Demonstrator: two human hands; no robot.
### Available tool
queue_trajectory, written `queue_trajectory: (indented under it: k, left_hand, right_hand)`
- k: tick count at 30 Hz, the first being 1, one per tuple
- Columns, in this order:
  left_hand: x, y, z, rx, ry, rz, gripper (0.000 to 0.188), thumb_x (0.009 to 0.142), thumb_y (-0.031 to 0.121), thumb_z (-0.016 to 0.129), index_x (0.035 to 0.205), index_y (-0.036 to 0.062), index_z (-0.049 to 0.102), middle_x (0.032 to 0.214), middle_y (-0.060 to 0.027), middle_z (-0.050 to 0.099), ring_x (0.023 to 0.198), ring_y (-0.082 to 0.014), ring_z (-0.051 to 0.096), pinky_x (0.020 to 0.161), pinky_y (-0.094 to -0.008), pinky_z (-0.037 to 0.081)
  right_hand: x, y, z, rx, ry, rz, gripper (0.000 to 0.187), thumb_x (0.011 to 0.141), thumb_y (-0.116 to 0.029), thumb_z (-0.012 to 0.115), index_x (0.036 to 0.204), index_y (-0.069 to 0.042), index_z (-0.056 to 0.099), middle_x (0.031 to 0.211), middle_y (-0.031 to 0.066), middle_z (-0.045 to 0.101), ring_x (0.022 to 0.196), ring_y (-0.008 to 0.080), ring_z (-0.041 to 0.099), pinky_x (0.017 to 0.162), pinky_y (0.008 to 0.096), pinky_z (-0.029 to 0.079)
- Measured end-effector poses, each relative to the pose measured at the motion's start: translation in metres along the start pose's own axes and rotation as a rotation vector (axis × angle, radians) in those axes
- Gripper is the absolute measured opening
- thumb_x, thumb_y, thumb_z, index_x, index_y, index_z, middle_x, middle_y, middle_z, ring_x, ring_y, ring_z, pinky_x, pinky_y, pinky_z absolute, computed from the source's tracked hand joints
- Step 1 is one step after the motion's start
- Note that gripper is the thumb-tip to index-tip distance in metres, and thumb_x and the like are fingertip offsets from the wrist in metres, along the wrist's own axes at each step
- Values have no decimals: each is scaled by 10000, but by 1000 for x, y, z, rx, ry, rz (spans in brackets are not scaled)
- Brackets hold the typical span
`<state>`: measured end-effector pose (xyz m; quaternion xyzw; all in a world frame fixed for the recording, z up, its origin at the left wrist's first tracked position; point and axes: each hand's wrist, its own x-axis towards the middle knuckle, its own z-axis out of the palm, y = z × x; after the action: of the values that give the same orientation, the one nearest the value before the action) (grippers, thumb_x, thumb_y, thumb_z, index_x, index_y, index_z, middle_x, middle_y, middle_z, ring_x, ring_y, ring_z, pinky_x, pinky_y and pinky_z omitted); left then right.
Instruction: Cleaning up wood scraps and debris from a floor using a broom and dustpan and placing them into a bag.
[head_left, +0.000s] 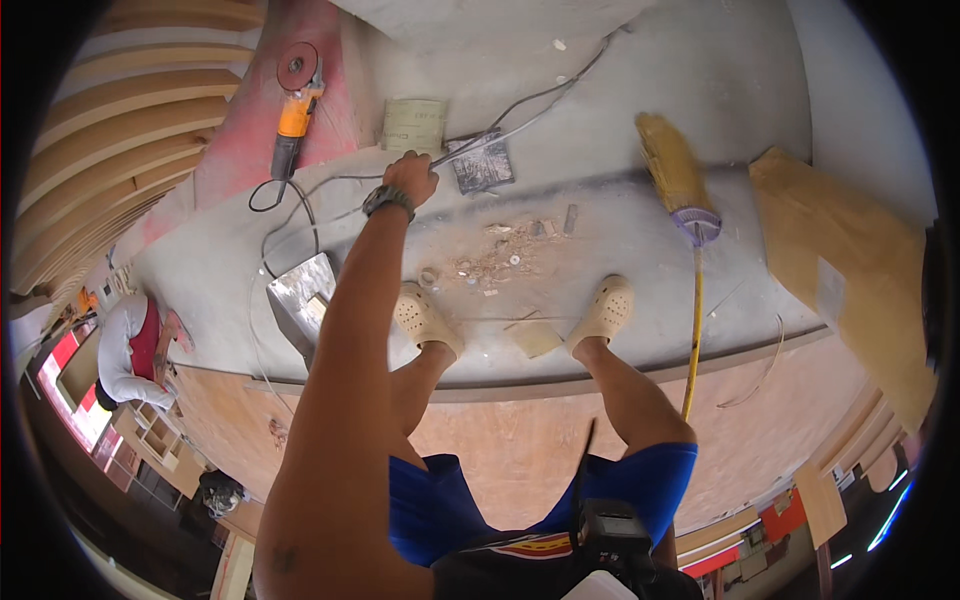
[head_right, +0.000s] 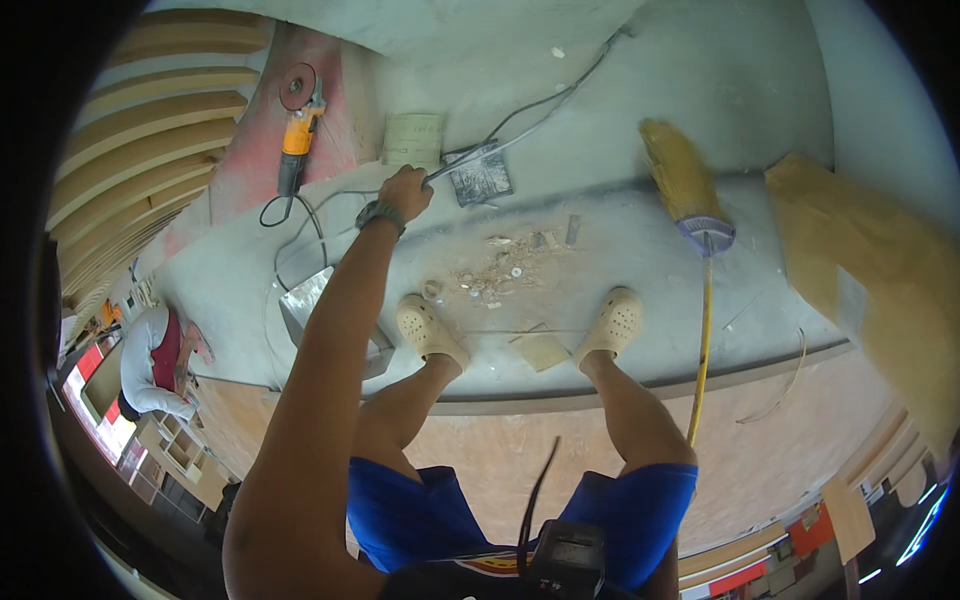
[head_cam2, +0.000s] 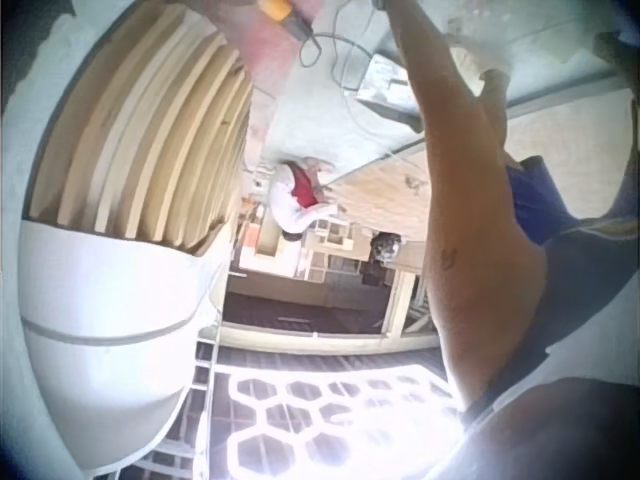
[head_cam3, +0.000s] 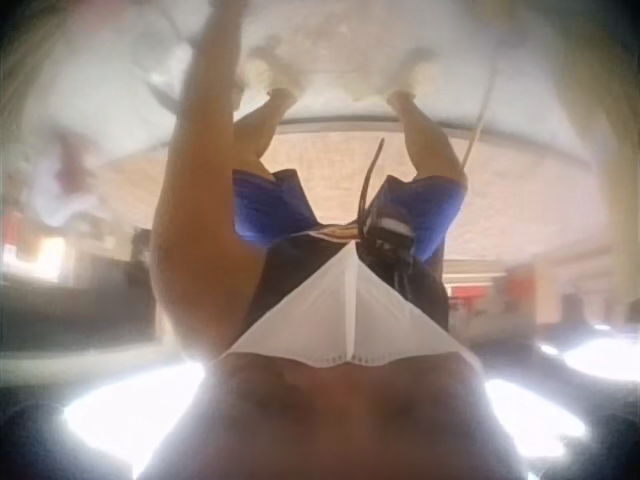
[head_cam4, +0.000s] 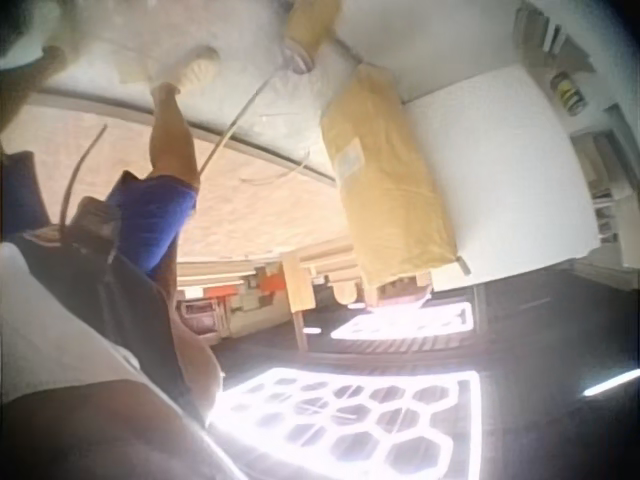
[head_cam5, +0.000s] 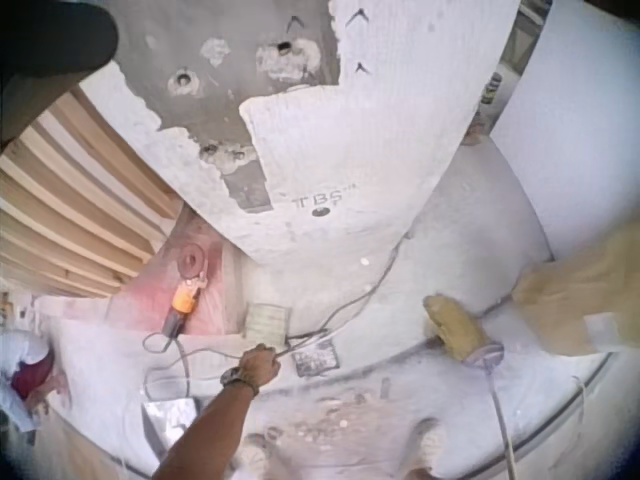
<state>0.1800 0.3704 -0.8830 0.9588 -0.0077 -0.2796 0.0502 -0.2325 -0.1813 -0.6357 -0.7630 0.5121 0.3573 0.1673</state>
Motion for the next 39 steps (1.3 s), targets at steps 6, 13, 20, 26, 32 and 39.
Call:
queue_trajectory:
  k: [6,13,20,26,32,39]
  left_hand:
    - [-88,11,-137,-650,387,282,202,776,119,525,939,10,569,889,-204,582,806,-370,568,725,-418,459]
    - [-117,56,-224,-608,90,382,221,782,148,552,961,23,592,773,-209,602,751,-349,598,695,-394,467]
    - [-100,89,-231,-689,374,215,184,793,141,539,919,24,604,844,-210,614,808,-371,584,730,-417,462]
    - [-101,70,-230,-590,515,164,189,766,112,555,935,42,597,887,-187,621,835,-348,594,748,-399,474]
    - [-111,93,-233,-433,625,50,222,727,58,561,941,97,607,862,-143,615,832,-335,584,735,-435,458]
    - [-120,108,-223,-478,659,17,224,718,64,574,934,103,616,860,-125,608,851,-315,567,756,-430,433]
  right_hand:
    - [-28,-69,-41,263,83,-320,434,847,-195,494,1211,39,459,1078,195,541,968,207,514,816,311,414]
    - [-6,-249,-85,8,356,-814,445,838,-164,502,1247,-14,414,908,272,598,830,428,583,726,455,471]
    - [-94,-170,-56,-542,196,-821,443,844,-185,518,1257,-85,394,656,195,610,603,358,617,545,471,488]
    - [-147,-85,-78,-320,63,-849,439,819,-143,557,1226,-33,435,627,189,595,567,363,604,506,447,479]
    - [-102,-183,-70,-245,196,-1134,392,822,-140,544,1191,-35,467,578,180,567,502,344,580,447,442,453]
    - [-106,-301,-10,-288,66,-1117,427,812,-192,546,1215,-84,452,672,227,592,625,427,580,573,508,468]
